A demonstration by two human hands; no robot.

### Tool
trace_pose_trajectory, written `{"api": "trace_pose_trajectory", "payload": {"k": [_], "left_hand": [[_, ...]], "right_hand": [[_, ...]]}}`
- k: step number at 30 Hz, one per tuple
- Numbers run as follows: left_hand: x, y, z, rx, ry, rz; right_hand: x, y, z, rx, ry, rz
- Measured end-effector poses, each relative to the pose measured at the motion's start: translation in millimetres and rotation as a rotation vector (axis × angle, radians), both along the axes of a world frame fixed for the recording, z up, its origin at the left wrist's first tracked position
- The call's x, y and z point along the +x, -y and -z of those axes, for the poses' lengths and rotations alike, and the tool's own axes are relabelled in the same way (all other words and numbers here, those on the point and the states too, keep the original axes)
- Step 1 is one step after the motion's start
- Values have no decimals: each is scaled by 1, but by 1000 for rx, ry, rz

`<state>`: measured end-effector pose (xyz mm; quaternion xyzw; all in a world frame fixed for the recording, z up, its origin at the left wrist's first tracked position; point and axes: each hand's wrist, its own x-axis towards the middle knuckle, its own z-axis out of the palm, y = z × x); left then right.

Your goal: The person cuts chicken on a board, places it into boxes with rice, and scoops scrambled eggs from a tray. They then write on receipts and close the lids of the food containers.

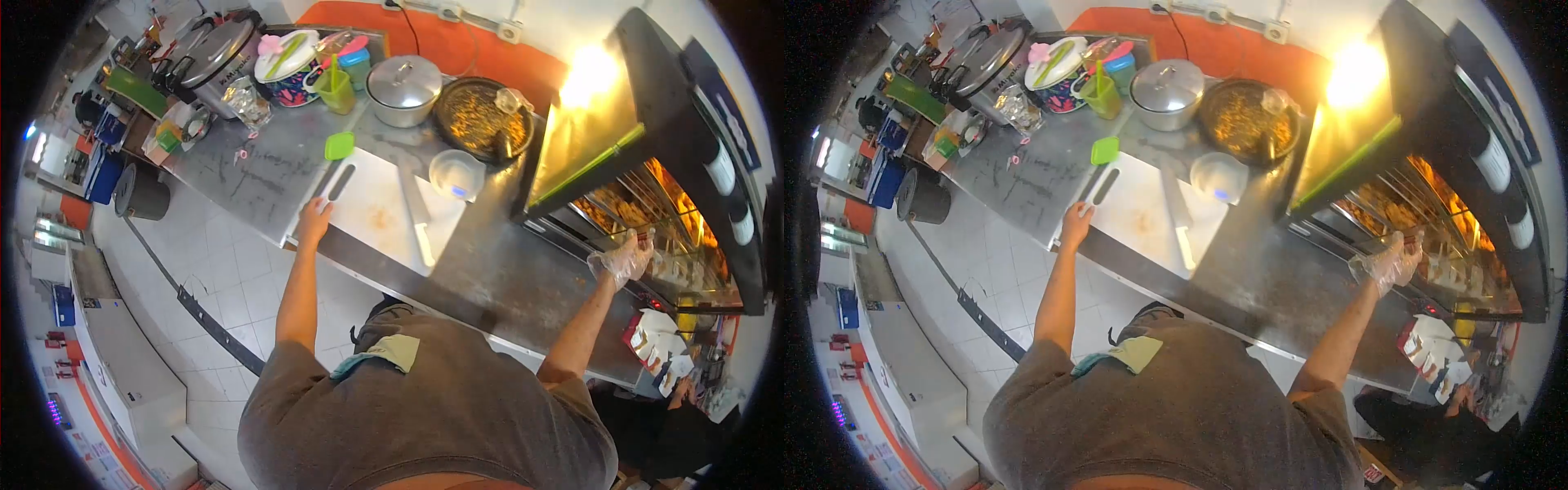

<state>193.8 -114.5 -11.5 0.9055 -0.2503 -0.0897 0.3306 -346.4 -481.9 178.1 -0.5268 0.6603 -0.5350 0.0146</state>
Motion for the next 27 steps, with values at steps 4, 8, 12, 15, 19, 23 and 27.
{"api": "trace_pose_trajectory", "payload": {"k": [4, 8, 12, 15, 19, 23, 27], "left_hand": [[68, 83, -6, 112, 128, 119], [91, 148, 9, 237, 263, 155], [101, 171, 35, 348, 359, 101], [112, 166, 1, 438, 200, 240], [167, 161, -46, -122, 278, 149], [246, 199, -88, -687, 19, 46], [318, 243, -6, -478, 7, 32]], "right_hand": [[58, -20, -10, 146, 105, 159], [60, -28, 24, -30, -614, 95], [56, -14, 48, -165, -680, 21], [68, -23, 50, -133, -103, -160], [101, -39, 37, -91, 340, -180], [120, -44, 27, -16, 420, -77], [125, -43, 39, -126, 408, -72]]}}
